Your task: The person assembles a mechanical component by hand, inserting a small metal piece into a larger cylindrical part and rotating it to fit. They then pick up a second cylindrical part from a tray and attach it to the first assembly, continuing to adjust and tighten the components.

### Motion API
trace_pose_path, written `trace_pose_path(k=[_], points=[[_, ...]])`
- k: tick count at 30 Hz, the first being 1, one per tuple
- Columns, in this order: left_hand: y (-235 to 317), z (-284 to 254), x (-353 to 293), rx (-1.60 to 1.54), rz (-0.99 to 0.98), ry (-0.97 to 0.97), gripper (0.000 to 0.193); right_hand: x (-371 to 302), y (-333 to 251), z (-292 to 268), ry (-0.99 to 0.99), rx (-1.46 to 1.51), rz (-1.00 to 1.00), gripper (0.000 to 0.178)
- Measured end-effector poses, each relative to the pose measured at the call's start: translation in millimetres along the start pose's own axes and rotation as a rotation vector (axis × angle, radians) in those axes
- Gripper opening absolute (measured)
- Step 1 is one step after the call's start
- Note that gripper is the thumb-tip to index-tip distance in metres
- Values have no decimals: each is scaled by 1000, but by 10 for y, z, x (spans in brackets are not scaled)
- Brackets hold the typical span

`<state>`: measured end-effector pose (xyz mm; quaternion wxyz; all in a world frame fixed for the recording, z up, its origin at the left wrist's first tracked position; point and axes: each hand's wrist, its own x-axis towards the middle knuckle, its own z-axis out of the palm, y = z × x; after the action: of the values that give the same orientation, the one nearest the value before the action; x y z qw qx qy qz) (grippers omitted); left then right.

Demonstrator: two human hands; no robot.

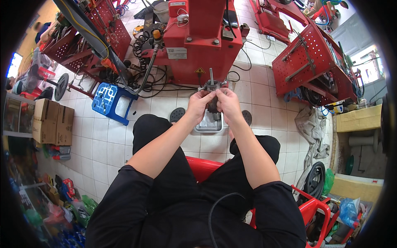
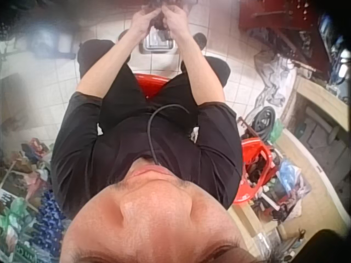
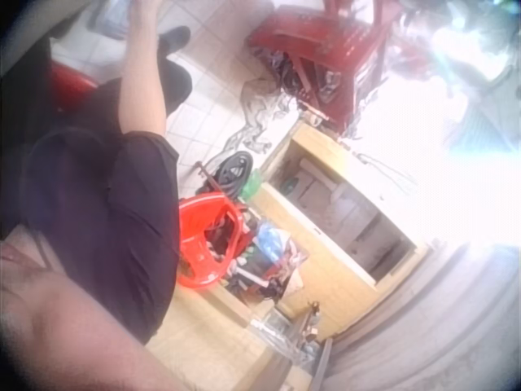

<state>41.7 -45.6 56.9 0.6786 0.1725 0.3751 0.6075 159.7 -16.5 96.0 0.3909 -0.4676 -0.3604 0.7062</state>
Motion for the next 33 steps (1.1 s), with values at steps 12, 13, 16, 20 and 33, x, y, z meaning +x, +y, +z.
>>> trace_pose_path(k=[12,13,16,20,33], points=[[-16,-49,27,-35,22,25,10,22,-33,-20,4,-124,-3,17],[-20,-68,34,-27,25,24,11,13,-47,20,69,-185,-8,17],[15,-79,53,28,-2,85,13,109,10,-44,178,-424,-182,19],[47,-70,24,33,-9,112,14,140,35,-159,35,-657,-303,22],[21,-98,40,65,-17,162,8,-37,-118,3,72,-999,-698,16]])
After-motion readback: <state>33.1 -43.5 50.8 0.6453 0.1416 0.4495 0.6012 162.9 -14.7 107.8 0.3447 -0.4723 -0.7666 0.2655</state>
